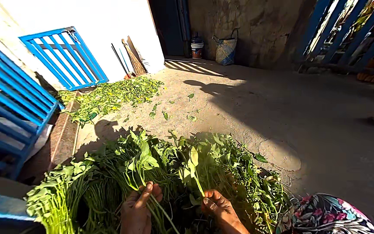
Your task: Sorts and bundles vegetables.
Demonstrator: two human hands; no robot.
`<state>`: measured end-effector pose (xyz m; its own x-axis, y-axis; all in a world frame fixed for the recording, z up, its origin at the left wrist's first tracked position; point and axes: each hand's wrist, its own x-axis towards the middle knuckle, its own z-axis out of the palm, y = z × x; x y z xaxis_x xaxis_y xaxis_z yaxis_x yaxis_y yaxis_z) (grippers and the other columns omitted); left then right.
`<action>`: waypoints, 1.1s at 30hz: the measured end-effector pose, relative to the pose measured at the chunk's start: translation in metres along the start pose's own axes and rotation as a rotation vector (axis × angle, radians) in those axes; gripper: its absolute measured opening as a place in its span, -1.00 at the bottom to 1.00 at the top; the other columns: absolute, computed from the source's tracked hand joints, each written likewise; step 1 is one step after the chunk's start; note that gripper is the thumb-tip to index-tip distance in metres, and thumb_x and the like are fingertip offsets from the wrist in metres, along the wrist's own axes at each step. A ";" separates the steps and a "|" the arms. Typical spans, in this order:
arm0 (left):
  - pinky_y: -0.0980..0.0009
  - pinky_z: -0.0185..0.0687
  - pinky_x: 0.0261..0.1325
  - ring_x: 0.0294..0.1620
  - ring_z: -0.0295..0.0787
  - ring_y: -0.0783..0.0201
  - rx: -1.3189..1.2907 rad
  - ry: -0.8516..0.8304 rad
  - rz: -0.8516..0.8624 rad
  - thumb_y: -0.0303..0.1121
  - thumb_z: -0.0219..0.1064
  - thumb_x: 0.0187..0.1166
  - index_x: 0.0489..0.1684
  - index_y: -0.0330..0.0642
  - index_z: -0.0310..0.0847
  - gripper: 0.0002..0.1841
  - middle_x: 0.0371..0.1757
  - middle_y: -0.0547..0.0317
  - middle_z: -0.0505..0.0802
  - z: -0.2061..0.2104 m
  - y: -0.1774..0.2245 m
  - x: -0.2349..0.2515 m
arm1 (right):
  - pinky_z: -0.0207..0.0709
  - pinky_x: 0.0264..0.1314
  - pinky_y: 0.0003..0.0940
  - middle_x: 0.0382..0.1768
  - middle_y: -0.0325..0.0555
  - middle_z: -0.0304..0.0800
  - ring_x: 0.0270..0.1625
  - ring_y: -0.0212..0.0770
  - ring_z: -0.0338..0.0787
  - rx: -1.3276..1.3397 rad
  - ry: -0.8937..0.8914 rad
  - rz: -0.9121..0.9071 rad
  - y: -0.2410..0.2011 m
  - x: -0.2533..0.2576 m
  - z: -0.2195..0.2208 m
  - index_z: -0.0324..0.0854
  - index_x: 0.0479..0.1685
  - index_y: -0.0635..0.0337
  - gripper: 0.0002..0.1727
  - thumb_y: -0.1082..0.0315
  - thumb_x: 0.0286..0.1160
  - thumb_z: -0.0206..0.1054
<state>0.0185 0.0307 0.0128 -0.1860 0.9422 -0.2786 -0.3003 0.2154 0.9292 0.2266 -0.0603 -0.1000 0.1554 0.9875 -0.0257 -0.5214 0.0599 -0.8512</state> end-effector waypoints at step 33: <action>0.19 0.84 0.08 -0.04 0.85 0.11 0.120 -0.632 0.264 -0.57 0.41 0.49 0.00 -0.39 0.73 -0.81 -0.02 -0.12 0.87 -0.022 -0.005 -0.005 | 0.73 0.30 -0.30 0.11 -0.07 0.85 0.15 -0.32 0.83 -0.212 -0.457 -0.189 0.000 0.011 0.064 0.61 0.29 0.39 -0.63 0.42 0.56 0.42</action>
<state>0.0007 0.0195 0.0041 0.3532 0.9276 0.1218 -0.2075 -0.0493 0.9770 0.1744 -0.0405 -0.0671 -0.1753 0.9280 0.3288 -0.3316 0.2588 -0.9072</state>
